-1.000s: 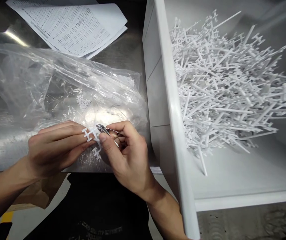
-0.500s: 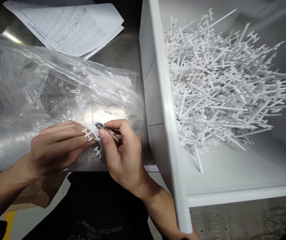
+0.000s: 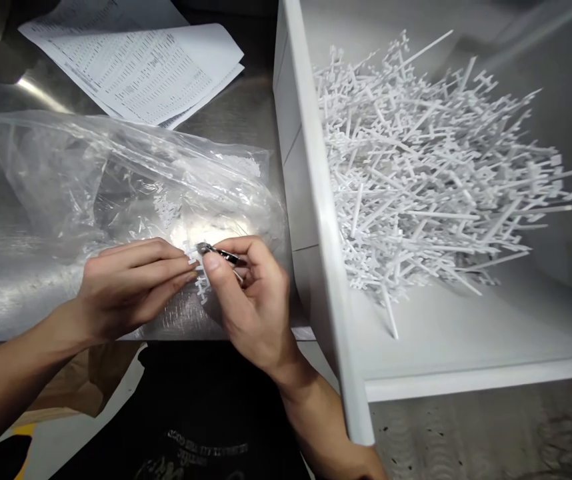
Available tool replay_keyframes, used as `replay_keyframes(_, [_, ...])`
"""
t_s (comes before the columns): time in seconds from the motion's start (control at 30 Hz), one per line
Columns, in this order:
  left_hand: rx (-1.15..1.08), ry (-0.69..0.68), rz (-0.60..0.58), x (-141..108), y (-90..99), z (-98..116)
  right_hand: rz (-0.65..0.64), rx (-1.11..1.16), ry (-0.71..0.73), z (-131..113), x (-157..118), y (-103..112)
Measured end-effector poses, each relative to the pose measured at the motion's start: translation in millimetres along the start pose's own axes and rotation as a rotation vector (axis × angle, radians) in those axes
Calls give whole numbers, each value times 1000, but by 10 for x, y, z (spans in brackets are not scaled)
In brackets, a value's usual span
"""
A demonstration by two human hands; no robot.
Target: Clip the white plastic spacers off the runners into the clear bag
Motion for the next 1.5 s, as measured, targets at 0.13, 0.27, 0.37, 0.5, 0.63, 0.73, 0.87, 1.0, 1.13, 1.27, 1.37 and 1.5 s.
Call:
replay_keyframes(0.13, [31,-5,13,-25,-24,-4,-72,-19,-4,-23,-36,-2])
replay_keyframes(0.27, [40,-19,9,-27,-30,10,-102,-36,-10,-21,-69,5])
replay_keyframes(0.37, [50,-35,3,-17,-21,19,-103,-76,12,-33,-77,1])
replay_keyframes(0.5, [64,-49,-4,-26,-28,25,-93,-166,79,-43,-76,-1])
replay_keyframes(0.63, [73,-76,22,-37,-66,72,-85,-286,176,-40,-86,-9])
replay_keyframes(0.73, [110,-55,55,-17,-88,117,-51,-359,215,-43,-80,-20])
replay_keyframes(0.87, [174,-62,30,12,-103,154,-39,-360,162,-54,-35,-33])
replay_keyframes(1.0, [216,-84,0,2,-107,137,-23,-318,73,-63,7,-19])
replay_keyframes(1.13, [213,-54,-16,-1,-115,94,-11,-274,29,-44,27,-9])
replay_keyframes(1.27, [125,-7,11,18,-80,50,30,-82,-23,16,28,50])
replay_keyframes(1.37, [67,27,48,27,-21,17,17,98,-95,50,-11,125])
replay_keyframes(1.5, [73,58,97,42,62,0,-38,52,-103,-30,-111,210])
Point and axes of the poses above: each hand's wrist, its own x-axis towards the middle knuckle, its own y-axis out of the back of the hand, z = x × y, the point moved 4 cm from there along x, towards the middle knuckle
